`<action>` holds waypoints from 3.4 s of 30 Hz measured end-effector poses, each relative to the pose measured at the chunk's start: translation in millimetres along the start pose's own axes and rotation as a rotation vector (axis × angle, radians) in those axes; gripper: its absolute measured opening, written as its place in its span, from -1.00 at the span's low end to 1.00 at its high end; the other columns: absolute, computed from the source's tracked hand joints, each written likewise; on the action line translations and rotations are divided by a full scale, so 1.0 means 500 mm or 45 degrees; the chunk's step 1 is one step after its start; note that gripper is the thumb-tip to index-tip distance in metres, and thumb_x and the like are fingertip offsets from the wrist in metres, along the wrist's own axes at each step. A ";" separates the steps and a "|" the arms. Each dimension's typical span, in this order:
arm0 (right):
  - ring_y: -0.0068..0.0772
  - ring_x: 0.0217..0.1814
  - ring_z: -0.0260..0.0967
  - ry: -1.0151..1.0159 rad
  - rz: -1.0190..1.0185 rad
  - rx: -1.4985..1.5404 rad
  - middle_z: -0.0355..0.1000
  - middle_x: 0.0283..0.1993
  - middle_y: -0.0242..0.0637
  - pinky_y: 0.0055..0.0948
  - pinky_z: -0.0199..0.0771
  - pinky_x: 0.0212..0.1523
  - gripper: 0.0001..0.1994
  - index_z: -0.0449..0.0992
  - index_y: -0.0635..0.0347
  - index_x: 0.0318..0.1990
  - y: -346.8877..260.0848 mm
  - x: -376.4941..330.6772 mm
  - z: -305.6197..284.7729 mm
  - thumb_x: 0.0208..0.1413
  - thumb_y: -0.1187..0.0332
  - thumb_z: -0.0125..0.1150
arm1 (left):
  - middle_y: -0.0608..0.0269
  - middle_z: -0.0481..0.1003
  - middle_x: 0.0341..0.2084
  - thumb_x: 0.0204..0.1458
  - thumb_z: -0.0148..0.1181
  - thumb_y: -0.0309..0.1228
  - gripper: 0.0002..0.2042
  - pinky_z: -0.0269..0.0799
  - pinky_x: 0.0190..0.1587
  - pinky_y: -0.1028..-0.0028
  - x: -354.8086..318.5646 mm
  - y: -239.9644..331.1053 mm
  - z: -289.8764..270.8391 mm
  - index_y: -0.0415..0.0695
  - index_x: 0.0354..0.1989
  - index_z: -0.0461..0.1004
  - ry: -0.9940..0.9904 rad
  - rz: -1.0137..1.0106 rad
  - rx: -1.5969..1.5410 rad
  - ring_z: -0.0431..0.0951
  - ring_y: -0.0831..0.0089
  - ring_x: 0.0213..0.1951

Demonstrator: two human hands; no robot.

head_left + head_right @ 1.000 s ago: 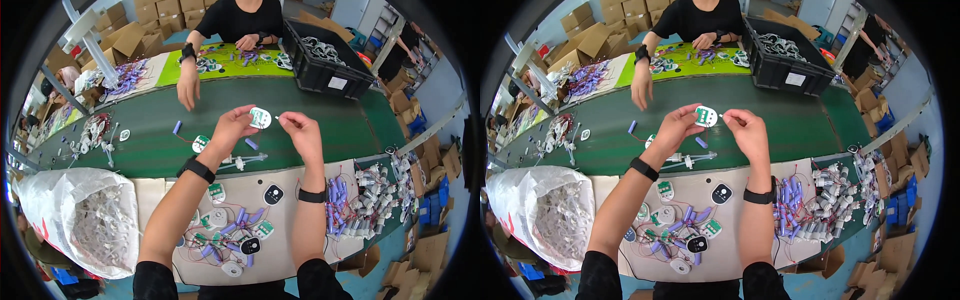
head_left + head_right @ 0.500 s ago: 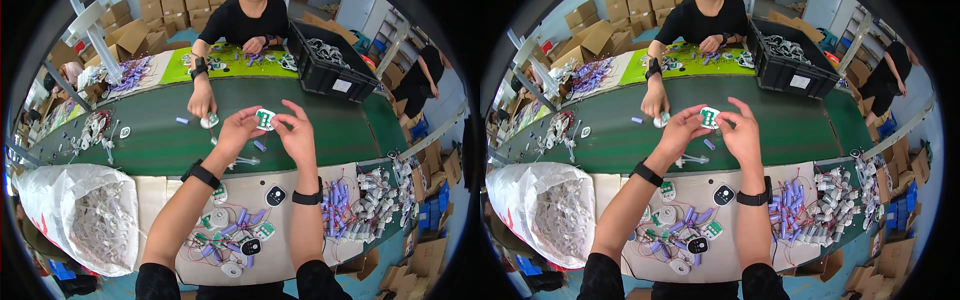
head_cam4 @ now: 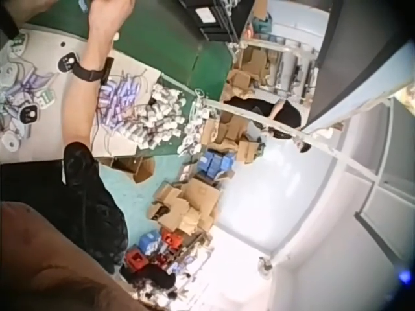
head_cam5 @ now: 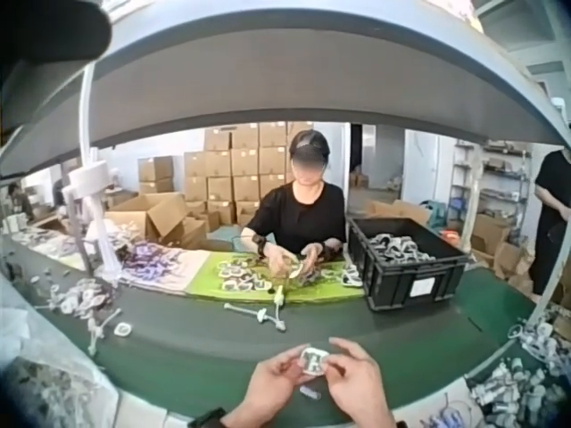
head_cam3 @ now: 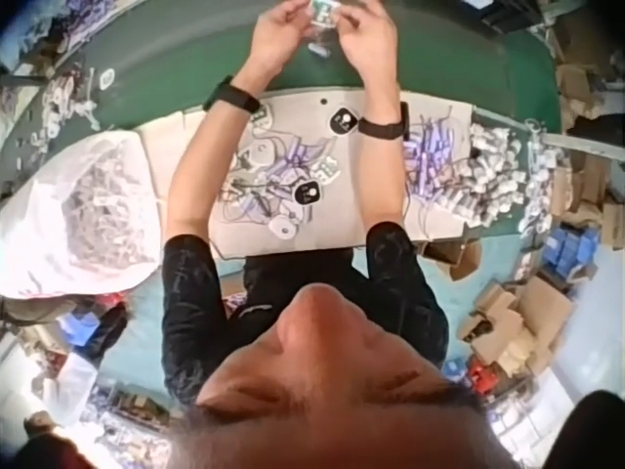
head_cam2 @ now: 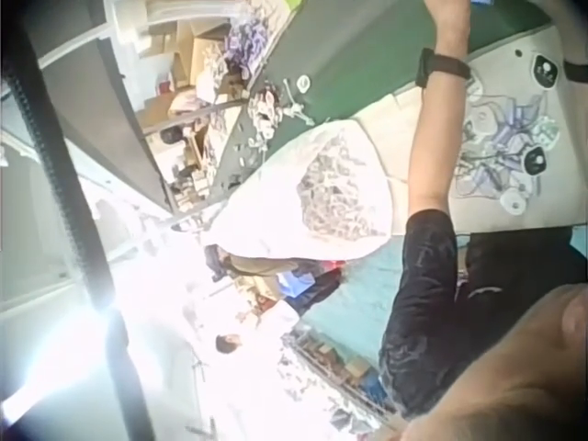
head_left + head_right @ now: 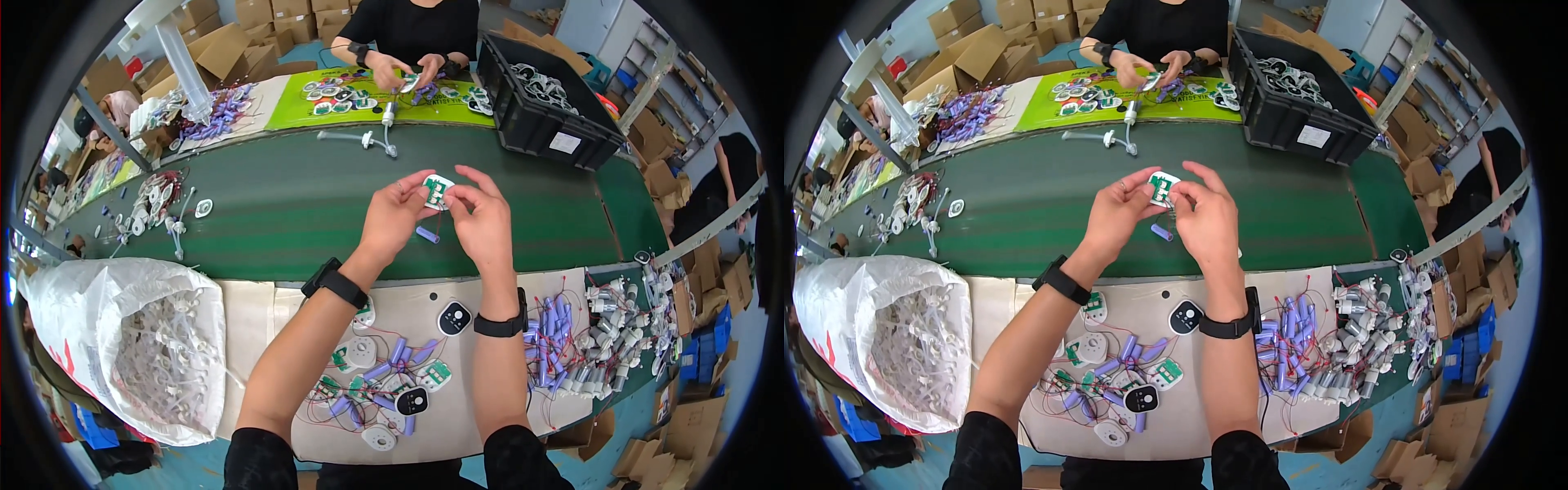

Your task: The person joins a motor and a plastic tube assembly together before setting the unit on the table. They then pick up a circuit board and a battery, connect the wires by hand, and place the assembly onto the table.

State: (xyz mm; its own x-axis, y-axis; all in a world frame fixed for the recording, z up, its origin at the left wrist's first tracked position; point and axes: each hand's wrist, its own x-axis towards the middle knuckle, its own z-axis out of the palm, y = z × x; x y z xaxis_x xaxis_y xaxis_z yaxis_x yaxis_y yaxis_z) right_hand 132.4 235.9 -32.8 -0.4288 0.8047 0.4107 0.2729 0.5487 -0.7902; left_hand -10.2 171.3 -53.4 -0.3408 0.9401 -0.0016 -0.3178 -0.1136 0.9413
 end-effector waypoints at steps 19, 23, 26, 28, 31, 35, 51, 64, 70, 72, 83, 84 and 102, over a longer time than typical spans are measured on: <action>-0.27 -0.09 0.54 0.053 -0.072 -0.048 0.46 0.17 -0.26 -0.41 0.52 -0.10 -0.88 0.64 0.30 -0.25 -0.016 -0.005 0.025 0.05 0.57 0.23 | 0.16 0.54 -0.09 0.23 0.05 -0.59 -0.64 0.60 -0.04 0.53 -0.012 0.003 -0.003 -0.33 0.21 0.35 0.098 0.000 -0.105 0.59 0.51 -0.12; -0.28 -0.10 0.54 0.094 -0.058 -0.017 0.47 0.16 -0.25 -0.42 0.53 -0.13 -0.87 0.63 0.31 -0.25 -0.023 -0.007 0.027 0.04 0.57 0.21 | 0.18 0.56 -0.12 0.23 0.04 -0.61 -0.67 0.61 -0.09 0.56 -0.014 0.005 0.003 -0.29 0.17 0.41 0.125 0.091 -0.041 0.58 0.55 -0.15; -0.28 -0.10 0.54 0.102 -0.057 -0.026 0.48 0.16 -0.23 -0.43 0.53 -0.14 -0.86 0.63 0.32 -0.25 -0.020 -0.007 0.038 0.03 0.58 0.20 | 0.20 0.56 -0.14 0.22 0.06 -0.59 -0.67 0.60 -0.10 0.57 -0.020 0.004 0.004 -0.26 0.17 0.43 0.175 0.126 -0.023 0.57 0.58 -0.17; -0.26 -0.04 0.55 0.092 -0.037 0.030 0.47 0.18 -0.20 -0.42 0.53 -0.07 -0.86 0.64 0.32 -0.26 -0.019 -0.008 0.038 0.03 0.55 0.21 | 0.21 0.56 -0.14 0.22 0.07 -0.59 -0.67 0.59 -0.11 0.57 -0.022 0.007 0.003 -0.26 0.17 0.43 0.193 0.124 0.000 0.57 0.59 -0.18; -0.21 0.05 0.53 0.096 -0.032 0.083 0.46 0.20 -0.19 -0.39 0.50 0.03 -0.86 0.65 0.30 -0.27 -0.023 -0.008 0.039 0.02 0.52 0.23 | 0.21 0.57 -0.15 0.22 0.08 -0.58 -0.67 0.59 -0.13 0.58 -0.025 0.008 0.007 -0.25 0.16 0.44 0.219 0.126 -0.004 0.57 0.60 -0.19; -0.18 0.12 0.50 0.096 0.024 0.075 0.45 0.21 -0.18 -0.36 0.47 0.10 -0.86 0.65 0.28 -0.27 -0.022 -0.008 0.046 0.02 0.49 0.25 | 0.21 0.54 -0.10 0.22 0.08 -0.59 -0.65 0.61 -0.06 0.55 -0.028 0.012 -0.001 -0.27 0.19 0.40 0.209 0.152 0.091 0.56 0.57 -0.14; -0.24 0.11 0.50 0.006 -0.056 0.121 0.45 0.21 -0.20 -0.41 0.47 0.09 -0.87 0.63 0.32 -0.22 -0.018 -0.009 0.042 0.07 0.55 0.23 | 0.19 0.59 -0.18 0.21 0.09 -0.57 -0.66 0.60 -0.17 0.58 -0.023 0.028 -0.018 -0.33 0.16 0.42 0.142 0.059 0.103 0.59 0.59 -0.23; -0.27 0.28 0.32 0.245 -0.284 -0.122 0.28 0.35 -0.15 -0.34 0.36 0.20 -0.70 0.53 0.20 0.07 -0.120 -0.026 -0.116 0.16 0.46 0.25 | 0.14 0.57 -0.13 0.16 0.09 -0.62 -0.63 0.65 -0.21 0.53 0.151 0.056 -0.301 -0.22 0.17 0.43 0.472 -0.136 0.273 0.64 0.42 -0.20; -0.33 0.26 0.34 0.257 -0.308 -0.062 0.34 0.29 -0.12 -0.38 0.32 0.26 -0.73 0.51 0.33 0.06 -0.190 -0.063 -0.174 0.23 0.51 0.17 | 0.12 0.58 -0.13 0.14 0.15 -0.50 -0.59 0.63 -0.24 0.46 0.132 0.036 -0.502 -0.18 0.19 0.42 0.800 -0.242 0.590 0.64 0.41 -0.20; -0.33 0.25 0.35 0.226 -0.330 -0.055 0.35 0.28 -0.11 -0.39 0.33 0.26 -0.73 0.50 0.35 0.07 -0.194 -0.064 -0.176 0.23 0.51 0.16 | 0.08 0.60 -0.17 0.13 0.17 -0.43 -0.60 0.61 -0.22 0.42 0.086 0.058 -0.554 -0.16 0.17 0.45 0.889 0.003 1.294 0.64 0.39 -0.23; -0.76 -0.67 0.09 0.600 -0.225 0.365 0.35 -0.60 -0.43 -0.75 -0.03 -0.62 -0.86 0.52 0.27 -0.32 -0.273 -0.181 -0.193 0.18 0.39 0.33 | 0.05 0.63 -0.24 0.11 0.21 -0.40 -0.76 0.55 -0.19 0.39 -0.559 0.139 -0.383 -0.16 -0.06 0.60 0.437 0.041 1.429 0.64 0.29 -0.30; -0.76 -0.67 0.09 0.572 -0.244 0.389 0.35 -0.60 -0.43 -0.75 -0.03 -0.62 -0.86 0.52 0.27 -0.32 -0.282 -0.196 -0.192 0.18 0.39 0.33 | 0.02 0.62 -0.23 0.09 0.20 -0.43 -0.77 0.55 -0.20 0.37 -0.619 0.131 -0.382 -0.16 -0.08 0.60 0.511 0.087 1.503 0.64 0.25 -0.27; -0.69 -0.58 0.32 0.028 -0.372 0.197 0.44 -0.54 -0.38 -0.72 0.23 -0.55 -0.86 0.54 0.34 -0.12 -0.398 -0.382 -0.212 0.28 0.46 0.14 | -0.02 0.61 -0.33 0.00 0.21 -0.10 -0.65 0.44 -0.04 0.08 -0.587 0.193 -0.642 -0.18 -0.35 0.65 1.068 -0.320 2.508 0.57 0.01 -0.16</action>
State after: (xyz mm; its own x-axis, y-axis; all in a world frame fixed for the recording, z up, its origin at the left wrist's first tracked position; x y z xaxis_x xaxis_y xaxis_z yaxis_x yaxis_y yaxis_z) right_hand 251.4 -2.6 94.3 -0.4504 0.6240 0.6386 0.0066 0.7175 -0.6965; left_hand -224.8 -218.6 -70.7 -0.8314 0.4904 0.2613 0.4914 0.8684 -0.0662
